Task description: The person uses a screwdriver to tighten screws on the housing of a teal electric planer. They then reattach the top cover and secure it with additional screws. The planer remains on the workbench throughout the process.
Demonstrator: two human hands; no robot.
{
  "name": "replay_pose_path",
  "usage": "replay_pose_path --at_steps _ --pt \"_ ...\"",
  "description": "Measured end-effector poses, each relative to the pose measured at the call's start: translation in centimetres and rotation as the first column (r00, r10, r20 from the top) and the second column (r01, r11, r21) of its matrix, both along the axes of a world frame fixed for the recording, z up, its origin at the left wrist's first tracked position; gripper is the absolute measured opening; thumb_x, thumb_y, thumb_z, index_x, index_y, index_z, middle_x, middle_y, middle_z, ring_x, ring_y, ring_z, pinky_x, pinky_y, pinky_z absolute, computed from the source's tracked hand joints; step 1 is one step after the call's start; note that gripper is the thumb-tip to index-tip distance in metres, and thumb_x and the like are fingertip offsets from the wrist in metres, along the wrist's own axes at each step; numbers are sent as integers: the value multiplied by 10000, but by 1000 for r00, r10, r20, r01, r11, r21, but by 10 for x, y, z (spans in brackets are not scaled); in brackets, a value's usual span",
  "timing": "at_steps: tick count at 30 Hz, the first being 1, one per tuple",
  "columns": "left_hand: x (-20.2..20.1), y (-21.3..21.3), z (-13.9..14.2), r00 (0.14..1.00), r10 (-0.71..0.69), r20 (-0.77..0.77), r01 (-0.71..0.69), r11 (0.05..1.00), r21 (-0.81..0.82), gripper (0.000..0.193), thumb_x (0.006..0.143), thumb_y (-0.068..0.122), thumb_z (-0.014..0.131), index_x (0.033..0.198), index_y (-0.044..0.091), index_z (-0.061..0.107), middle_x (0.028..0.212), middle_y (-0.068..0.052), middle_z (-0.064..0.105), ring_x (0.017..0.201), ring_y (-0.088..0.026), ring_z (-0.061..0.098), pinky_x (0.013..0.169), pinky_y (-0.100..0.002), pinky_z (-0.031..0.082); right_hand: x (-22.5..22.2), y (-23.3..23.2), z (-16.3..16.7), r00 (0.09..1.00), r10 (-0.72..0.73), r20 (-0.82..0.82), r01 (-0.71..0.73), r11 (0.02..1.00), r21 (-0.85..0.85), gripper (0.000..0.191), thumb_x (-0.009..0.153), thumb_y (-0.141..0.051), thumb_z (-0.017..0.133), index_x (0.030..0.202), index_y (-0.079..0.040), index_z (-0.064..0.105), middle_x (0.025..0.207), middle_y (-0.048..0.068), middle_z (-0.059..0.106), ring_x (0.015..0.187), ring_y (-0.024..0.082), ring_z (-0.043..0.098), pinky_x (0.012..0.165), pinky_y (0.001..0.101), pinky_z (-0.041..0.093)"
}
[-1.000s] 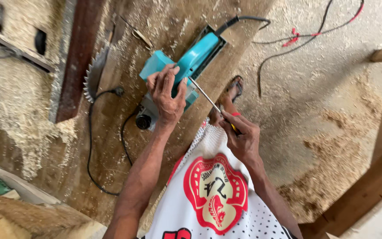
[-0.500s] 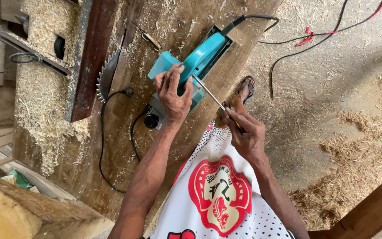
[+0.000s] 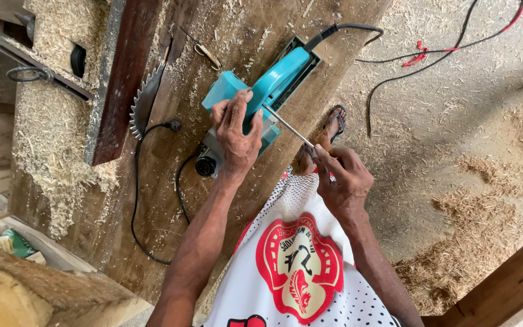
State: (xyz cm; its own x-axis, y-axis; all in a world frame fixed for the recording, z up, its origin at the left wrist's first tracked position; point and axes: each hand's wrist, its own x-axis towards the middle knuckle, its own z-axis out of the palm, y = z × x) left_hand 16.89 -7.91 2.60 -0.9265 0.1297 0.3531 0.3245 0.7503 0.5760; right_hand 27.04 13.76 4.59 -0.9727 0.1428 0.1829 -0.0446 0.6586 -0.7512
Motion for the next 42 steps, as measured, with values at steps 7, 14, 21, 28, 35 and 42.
replay_pose_path --at_steps 7,14,21,28,35,42 --pt "-4 -3 30 993 -51 109 58 996 -62 527 905 52 785 1396 59 594 1390 -84 667 1078 -266 548 998 -416 468 -12 15 -2 906 182 381 -22 921 -388 227 963 -96 733 1182 -145 765 816 15 705 629 110 686 534 292 535" --pt "-13 6 52 945 -86 316 86 996 14 547 928 29 773 1423 38 541 1328 -151 653 854 -281 639 726 -399 555 -17 14 5 976 204 73 -206 979 14 304 914 -67 769 1217 -85 752 825 106 678 641 172 626 550 317 508" --pt "0 39 43 974 -62 218 13 975 221 615 912 -43 761 1438 -58 441 1388 -213 485 993 -298 688 608 -280 609 -30 34 14 642 553 531 180 565 -805 248 1024 -162 626 1158 2 756 684 24 637 533 86 534 464 261 431" --pt "1 62 13 938 77 338 -279 746 604 551 939 -141 640 1447 -45 449 1469 -176 448 823 -212 755 569 -277 654 -26 30 21 943 331 -41 -333 940 -69 305 932 -132 766 1205 -11 705 893 111 687 804 218 659 725 345 549" --pt "1 63 -6 899 105 424 -391 625 675 571 948 -112 693 1457 -24 451 1146 -168 646 754 -207 742 575 -280 611 -6 44 -17 884 403 235 -130 697 -705 319 1009 -82 703 1324 -35 686 987 34 731 841 147 665 747 308 556" --pt "11 56 -11 908 33 418 -337 650 681 536 1063 -146 690 1517 -53 421 1203 -150 657 784 -208 718 646 -297 591 14 52 -27 961 274 42 -249 918 -308 348 1063 -116 678 1409 -100 636 964 68 669 780 161 610 659 305 494"
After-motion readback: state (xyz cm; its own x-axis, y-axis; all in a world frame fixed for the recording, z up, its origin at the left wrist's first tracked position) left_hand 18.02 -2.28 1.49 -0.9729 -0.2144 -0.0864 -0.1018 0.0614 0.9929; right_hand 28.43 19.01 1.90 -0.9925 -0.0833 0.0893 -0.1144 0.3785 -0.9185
